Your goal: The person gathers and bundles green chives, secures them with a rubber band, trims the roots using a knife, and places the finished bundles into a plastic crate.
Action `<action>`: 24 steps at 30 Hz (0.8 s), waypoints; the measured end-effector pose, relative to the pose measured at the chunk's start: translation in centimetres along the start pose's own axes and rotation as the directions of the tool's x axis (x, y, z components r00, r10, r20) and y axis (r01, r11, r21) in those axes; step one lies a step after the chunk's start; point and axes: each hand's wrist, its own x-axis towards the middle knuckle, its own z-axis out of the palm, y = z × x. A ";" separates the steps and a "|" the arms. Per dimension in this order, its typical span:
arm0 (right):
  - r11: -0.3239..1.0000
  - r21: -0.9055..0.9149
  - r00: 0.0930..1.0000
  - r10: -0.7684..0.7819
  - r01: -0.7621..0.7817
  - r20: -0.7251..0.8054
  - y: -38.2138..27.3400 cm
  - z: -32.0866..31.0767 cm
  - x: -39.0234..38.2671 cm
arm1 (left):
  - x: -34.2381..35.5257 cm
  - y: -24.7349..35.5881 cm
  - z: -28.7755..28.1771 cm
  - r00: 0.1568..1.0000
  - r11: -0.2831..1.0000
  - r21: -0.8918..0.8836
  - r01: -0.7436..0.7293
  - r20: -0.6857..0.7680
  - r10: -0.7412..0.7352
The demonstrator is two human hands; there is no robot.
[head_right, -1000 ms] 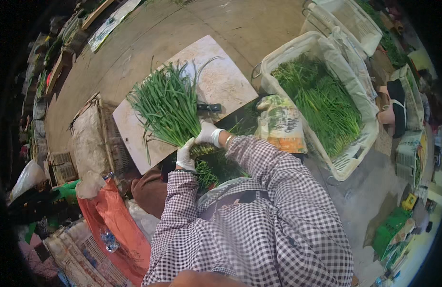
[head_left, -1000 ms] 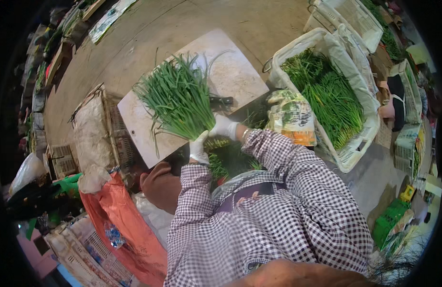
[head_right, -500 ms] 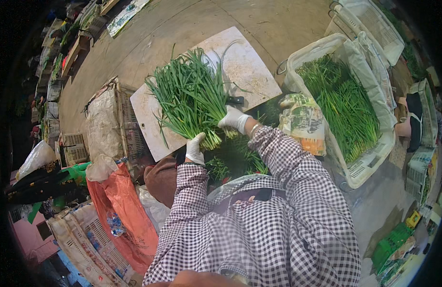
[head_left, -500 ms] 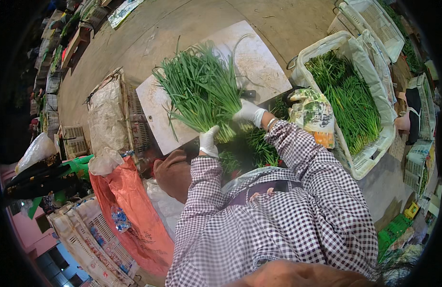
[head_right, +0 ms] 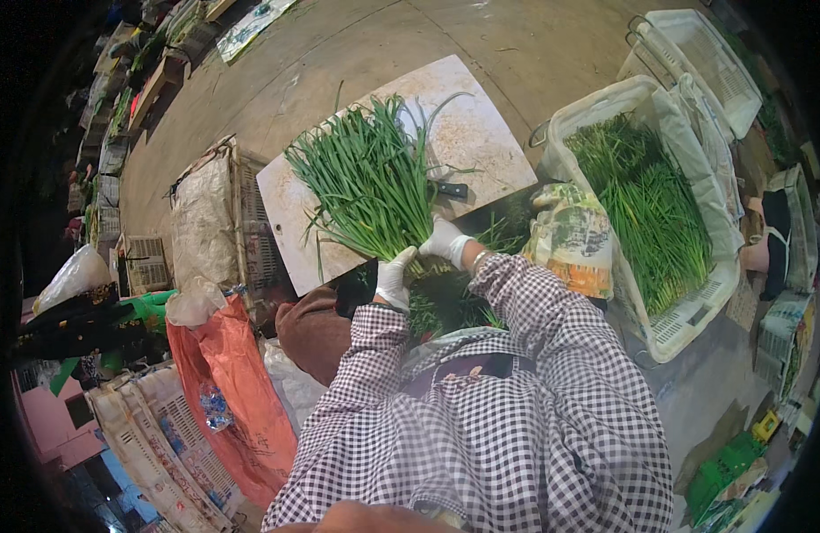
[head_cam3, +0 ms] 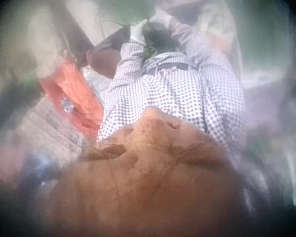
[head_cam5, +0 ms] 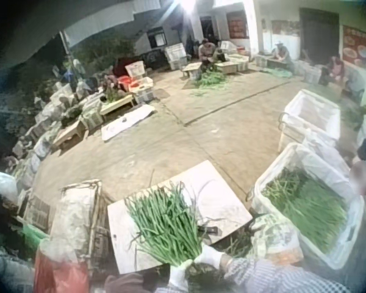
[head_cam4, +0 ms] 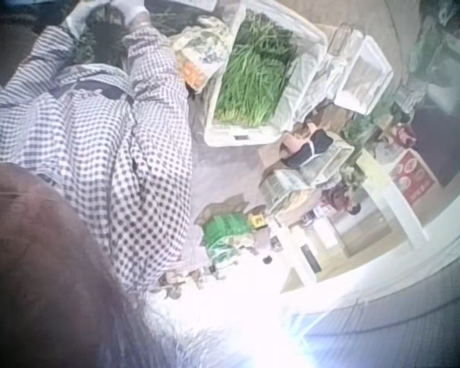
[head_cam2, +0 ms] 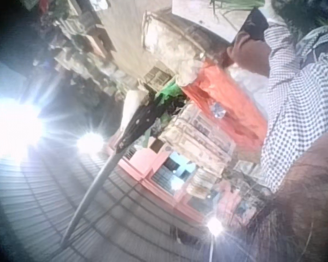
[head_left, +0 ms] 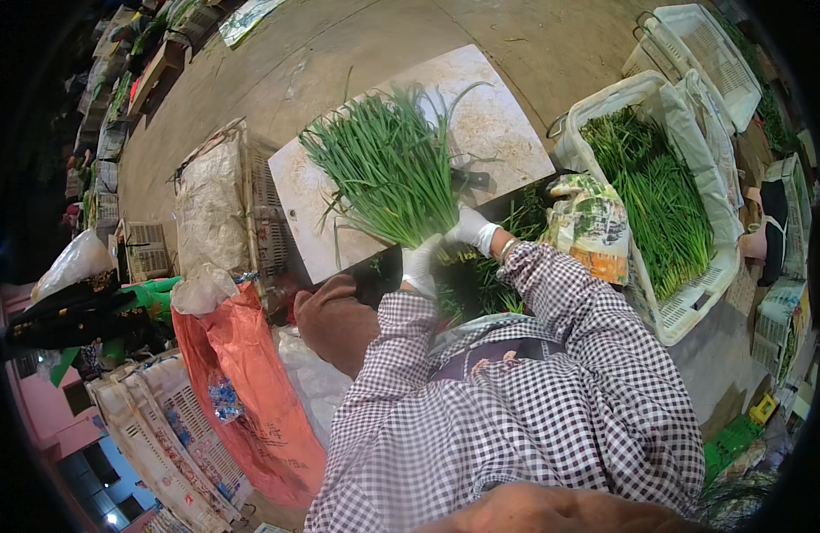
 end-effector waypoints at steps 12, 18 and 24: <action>0.860 -0.501 0.991 0.132 -0.099 0.030 -8.7 1.1 -3.9 | 2.0 -4.9 -2.4 0.958 0.991 0.001 -0.135 -0.255 0.131; 0.686 -0.718 0.981 -0.034 -0.117 -0.192 -9.8 -1.1 -3.5 | -1.4 -0.5 -2.5 0.944 0.994 0.078 0.082 -0.325 -0.053; 0.415 -0.909 0.925 -0.358 0.037 -0.126 -14.8 -3.3 -0.8 | -3.0 3.9 -3.3 0.944 0.983 0.158 -0.094 -0.301 0.138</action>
